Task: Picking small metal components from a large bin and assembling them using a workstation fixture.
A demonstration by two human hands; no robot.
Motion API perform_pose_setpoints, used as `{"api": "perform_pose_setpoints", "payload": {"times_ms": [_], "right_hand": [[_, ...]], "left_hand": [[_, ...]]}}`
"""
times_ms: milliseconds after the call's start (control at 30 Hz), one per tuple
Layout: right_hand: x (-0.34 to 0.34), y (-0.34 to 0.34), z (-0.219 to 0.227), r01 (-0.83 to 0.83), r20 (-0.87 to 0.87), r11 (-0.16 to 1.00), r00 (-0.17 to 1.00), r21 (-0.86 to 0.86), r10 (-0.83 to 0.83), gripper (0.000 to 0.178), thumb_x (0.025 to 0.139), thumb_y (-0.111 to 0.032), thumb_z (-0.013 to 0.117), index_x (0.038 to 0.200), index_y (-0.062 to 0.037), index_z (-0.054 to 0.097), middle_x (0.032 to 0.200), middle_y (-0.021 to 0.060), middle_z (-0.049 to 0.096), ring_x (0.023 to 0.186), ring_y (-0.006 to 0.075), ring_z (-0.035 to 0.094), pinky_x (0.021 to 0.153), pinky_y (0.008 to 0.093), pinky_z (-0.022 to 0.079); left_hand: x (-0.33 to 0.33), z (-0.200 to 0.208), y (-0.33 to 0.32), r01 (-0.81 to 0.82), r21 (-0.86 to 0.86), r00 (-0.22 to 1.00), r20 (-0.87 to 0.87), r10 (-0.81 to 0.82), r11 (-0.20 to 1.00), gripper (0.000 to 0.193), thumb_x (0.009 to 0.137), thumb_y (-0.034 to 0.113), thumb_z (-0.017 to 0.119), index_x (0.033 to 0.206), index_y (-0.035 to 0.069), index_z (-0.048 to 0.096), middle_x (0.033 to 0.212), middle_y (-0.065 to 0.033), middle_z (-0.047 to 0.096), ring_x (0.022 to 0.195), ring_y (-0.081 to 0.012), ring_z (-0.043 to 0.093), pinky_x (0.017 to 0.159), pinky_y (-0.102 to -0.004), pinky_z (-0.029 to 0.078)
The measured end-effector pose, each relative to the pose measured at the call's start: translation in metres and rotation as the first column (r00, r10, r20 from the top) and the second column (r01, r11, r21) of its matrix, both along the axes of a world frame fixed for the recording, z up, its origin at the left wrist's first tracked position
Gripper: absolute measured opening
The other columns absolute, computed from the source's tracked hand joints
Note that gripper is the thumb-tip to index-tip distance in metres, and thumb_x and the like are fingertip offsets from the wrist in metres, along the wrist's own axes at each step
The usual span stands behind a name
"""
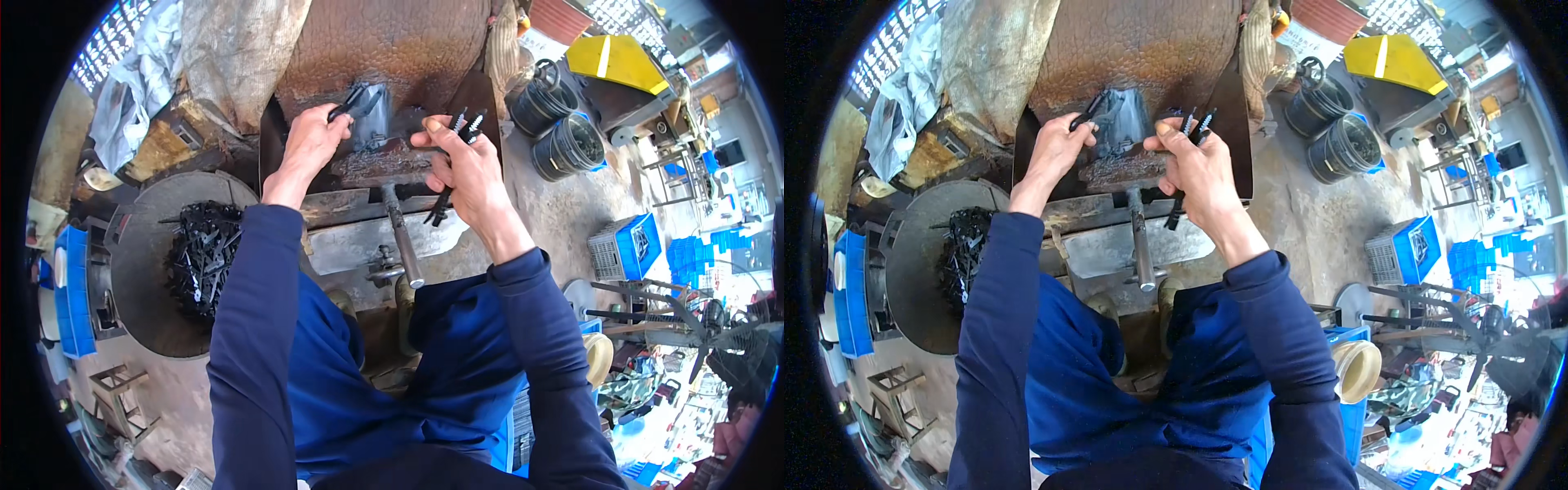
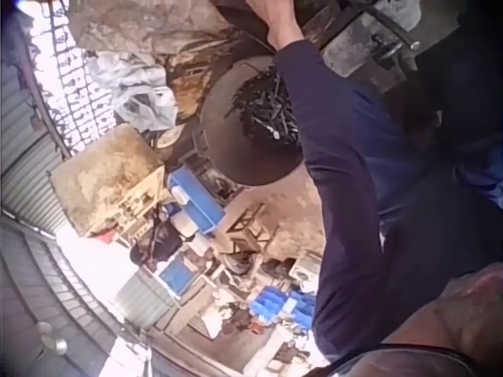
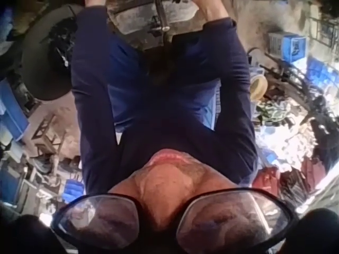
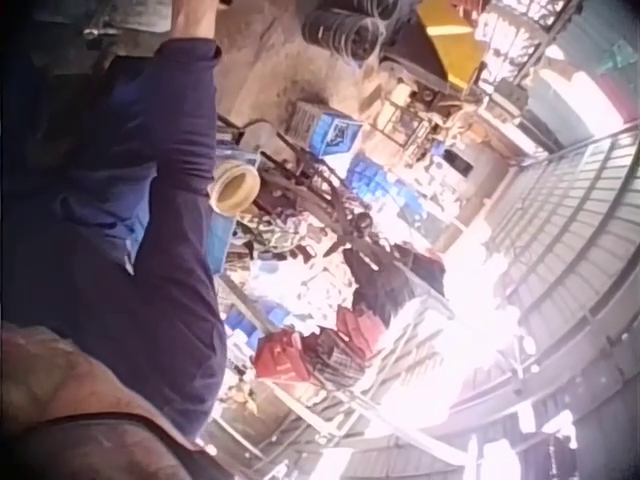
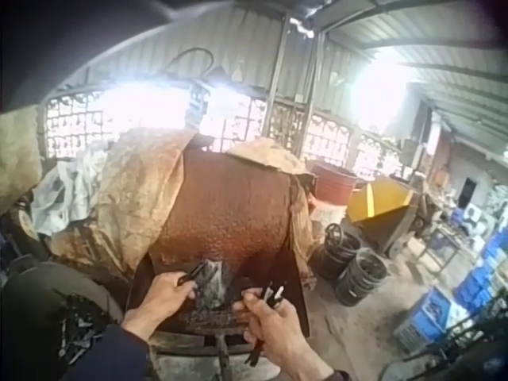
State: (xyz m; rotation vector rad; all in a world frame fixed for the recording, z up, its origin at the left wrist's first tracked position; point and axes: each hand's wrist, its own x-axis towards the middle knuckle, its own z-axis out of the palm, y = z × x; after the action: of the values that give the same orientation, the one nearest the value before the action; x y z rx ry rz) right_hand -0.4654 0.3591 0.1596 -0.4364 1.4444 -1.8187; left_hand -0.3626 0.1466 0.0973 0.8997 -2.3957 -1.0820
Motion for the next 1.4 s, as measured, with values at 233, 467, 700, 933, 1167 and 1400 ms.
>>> {"api": "perform_pose_setpoints", "payload": {"times_ms": [233, 467, 700, 933, 1167, 1400], "right_hand": [[0.006, -0.023, 0.003, 0.066, 0.038, 0.989, 0.997, -0.130, -0.062, 0.016, 0.097, -0.017, 0.062, 0.108, -0.0047, 0.060, 0.085, 0.0062, 0.065, 0.049, 0.0050, 0.036, 0.047, 0.0266, 0.037], [-0.002, -0.024, -0.003, 0.063, -0.161, 0.995, 0.984, -0.073, -0.074, 0.016, 0.096, -0.014, 0.063, 0.104, -0.0012, 0.058, 0.084, 0.0096, 0.065, 0.049, 0.0094, 0.048, 0.042, 0.0267, 0.040], [-0.001, -0.013, 0.002, 0.101, -0.128, 0.994, 0.986, -0.034, -0.105, 0.012, 0.096, -0.014, 0.064, 0.100, -0.0039, 0.060, 0.075, 0.0051, 0.059, 0.046, 0.0063, 0.039, 0.046, 0.0275, 0.039], [-0.016, -0.001, -0.001, -0.024, 0.003, 0.996, 1.000, -0.089, 0.024, 0.015, 0.096, -0.018, 0.065, 0.100, -0.0040, 0.061, 0.087, 0.0085, 0.063, 0.052, 0.0100, 0.051, 0.053, 0.0319, 0.051], [-0.028, 0.002, -0.001, 0.135, 0.314, 0.975, 0.946, -0.174, -0.075, 0.019, 0.101, -0.020, 0.057, 0.107, -0.0022, 0.055, 0.098, 0.0129, 0.063, 0.088, 0.0279, 0.067, 0.083, 0.0473, 0.060], [-0.028, 0.001, -0.003, 0.214, 0.423, 0.968, 0.895, -0.134, -0.140, 0.021, 0.102, -0.020, 0.055, 0.108, -0.0004, 0.053, 0.097, 0.0128, 0.061, 0.091, 0.0305, 0.066, 0.086, 0.0487, 0.059]], "left_hand": [[0.008, 0.048, 0.044, 0.286, 0.542, 0.916, -0.396, -0.060, 0.790, 0.027, 0.095, 0.030, 0.065, 0.099, 0.004, 0.070, 0.068, 0.0035, 0.061, 0.050, -0.0019, 0.037, 0.045, -0.0223, 0.025], [0.007, 0.051, 0.048, 0.297, 0.618, 0.902, -0.431, -0.002, 0.728, 0.029, 0.094, 0.032, 0.066, 0.095, 0.003, 0.067, 0.072, 0.0003, 0.063, 0.048, -0.0027, 0.036, 0.045, -0.0219, 0.026], [0.012, 0.015, 0.000, 0.167, 0.663, 0.945, -0.318, 0.072, 0.730, 0.023, 0.092, 0.025, 0.064, 0.090, 0.002, 0.065, 0.073, -0.0013, 0.064, 0.049, -0.0050, 0.040, 0.047, -0.0238, 0.029], [0.009, -0.007, -0.010, 0.027, 0.525, 0.999, -0.037, -0.009, 0.851, 0.020, 0.089, 0.015, 0.056, 0.095, -0.001, 0.066, 0.083, -0.0048, 0.067, 0.059, -0.0070, 0.045, 0.053, -0.0263, 0.036], [0.005, -0.023, -0.016, 0.183, 0.341, 0.977, 0.038, -0.208, 0.922, 0.037, 0.092, 0.016, 0.059, 0.123, -0.003, 0.063, 0.088, -0.0047, 0.067, 0.070, -0.0104, 0.051, 0.067, -0.0274, 0.043], [0.014, -0.025, -0.019, 0.186, 0.271, 0.979, 0.027, -0.200, 0.944, 0.039, 0.092, 0.015, 0.061, 0.127, -0.002, 0.061, 0.091, -0.0046, 0.067, 0.078, -0.0111, 0.054, 0.071, -0.0279, 0.045]]}}
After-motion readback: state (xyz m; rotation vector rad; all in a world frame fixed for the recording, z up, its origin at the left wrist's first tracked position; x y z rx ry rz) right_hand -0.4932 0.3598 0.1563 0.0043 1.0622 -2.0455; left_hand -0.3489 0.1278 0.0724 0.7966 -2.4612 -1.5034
